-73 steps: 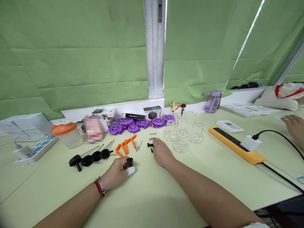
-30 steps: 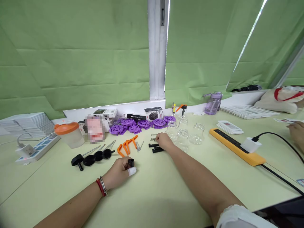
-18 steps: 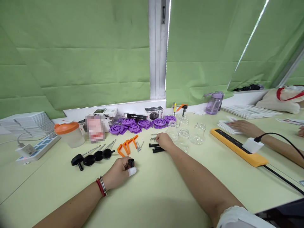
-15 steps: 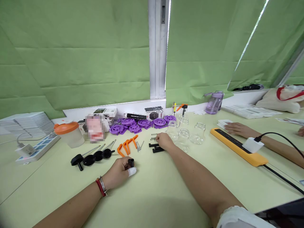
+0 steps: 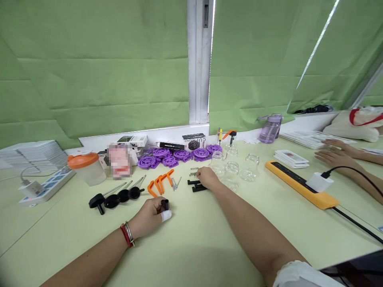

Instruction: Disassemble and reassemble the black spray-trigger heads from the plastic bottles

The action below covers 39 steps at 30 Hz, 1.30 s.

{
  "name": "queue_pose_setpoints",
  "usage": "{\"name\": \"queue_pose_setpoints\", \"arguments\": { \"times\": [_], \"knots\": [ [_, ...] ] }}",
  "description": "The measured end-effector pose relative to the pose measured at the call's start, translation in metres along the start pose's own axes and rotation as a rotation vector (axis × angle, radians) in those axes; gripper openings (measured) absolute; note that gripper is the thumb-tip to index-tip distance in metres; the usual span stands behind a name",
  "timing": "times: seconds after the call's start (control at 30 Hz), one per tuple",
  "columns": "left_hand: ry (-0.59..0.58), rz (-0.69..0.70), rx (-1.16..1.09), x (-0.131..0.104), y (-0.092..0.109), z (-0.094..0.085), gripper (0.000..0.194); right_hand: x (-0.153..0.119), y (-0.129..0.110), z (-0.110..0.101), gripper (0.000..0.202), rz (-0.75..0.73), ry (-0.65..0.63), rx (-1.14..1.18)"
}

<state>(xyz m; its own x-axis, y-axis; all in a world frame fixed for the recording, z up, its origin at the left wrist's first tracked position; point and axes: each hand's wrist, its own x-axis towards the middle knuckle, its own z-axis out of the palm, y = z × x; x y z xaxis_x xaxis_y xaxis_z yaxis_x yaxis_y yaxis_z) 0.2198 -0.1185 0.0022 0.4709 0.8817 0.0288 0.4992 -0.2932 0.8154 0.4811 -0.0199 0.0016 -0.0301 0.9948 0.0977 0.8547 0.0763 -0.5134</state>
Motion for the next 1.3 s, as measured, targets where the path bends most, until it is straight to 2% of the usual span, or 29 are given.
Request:
{"name": "queue_pose_setpoints", "arguments": {
  "times": [0.2,0.37,0.47,0.5,0.6,0.7,0.87,1.3],
  "knots": [
    [0.003,-0.006,0.029,0.000,0.001,-0.001,0.023,-0.002,-0.002,-0.001,0.014,-0.001,0.012,0.006],
    [0.012,-0.011,0.028,0.001,0.002,-0.001,0.024,-0.015,-0.020,-0.012,0.016,-0.073,0.079,0.041],
    [0.018,-0.018,0.011,0.002,0.002,-0.001,0.026,-0.033,-0.043,-0.018,0.018,-0.192,0.081,0.096],
    [0.020,-0.018,0.007,0.002,0.002,-0.001,0.027,-0.041,-0.051,-0.018,0.018,-0.279,0.069,0.159],
    [0.029,-0.009,0.005,0.003,0.003,-0.001,0.028,-0.064,-0.076,-0.015,0.016,-0.493,-0.008,0.292],
    [0.032,0.011,0.011,0.003,0.002,-0.001,0.027,-0.081,-0.096,-0.010,0.017,-0.592,-0.080,0.349],
    [0.037,0.053,0.024,0.003,0.000,0.000,0.021,-0.090,-0.107,-0.005,0.018,-0.577,-0.124,0.309],
    [0.043,0.054,0.045,0.004,0.002,-0.001,0.022,-0.088,-0.104,-0.002,0.019,-0.531,-0.145,0.370]
  ]
}}
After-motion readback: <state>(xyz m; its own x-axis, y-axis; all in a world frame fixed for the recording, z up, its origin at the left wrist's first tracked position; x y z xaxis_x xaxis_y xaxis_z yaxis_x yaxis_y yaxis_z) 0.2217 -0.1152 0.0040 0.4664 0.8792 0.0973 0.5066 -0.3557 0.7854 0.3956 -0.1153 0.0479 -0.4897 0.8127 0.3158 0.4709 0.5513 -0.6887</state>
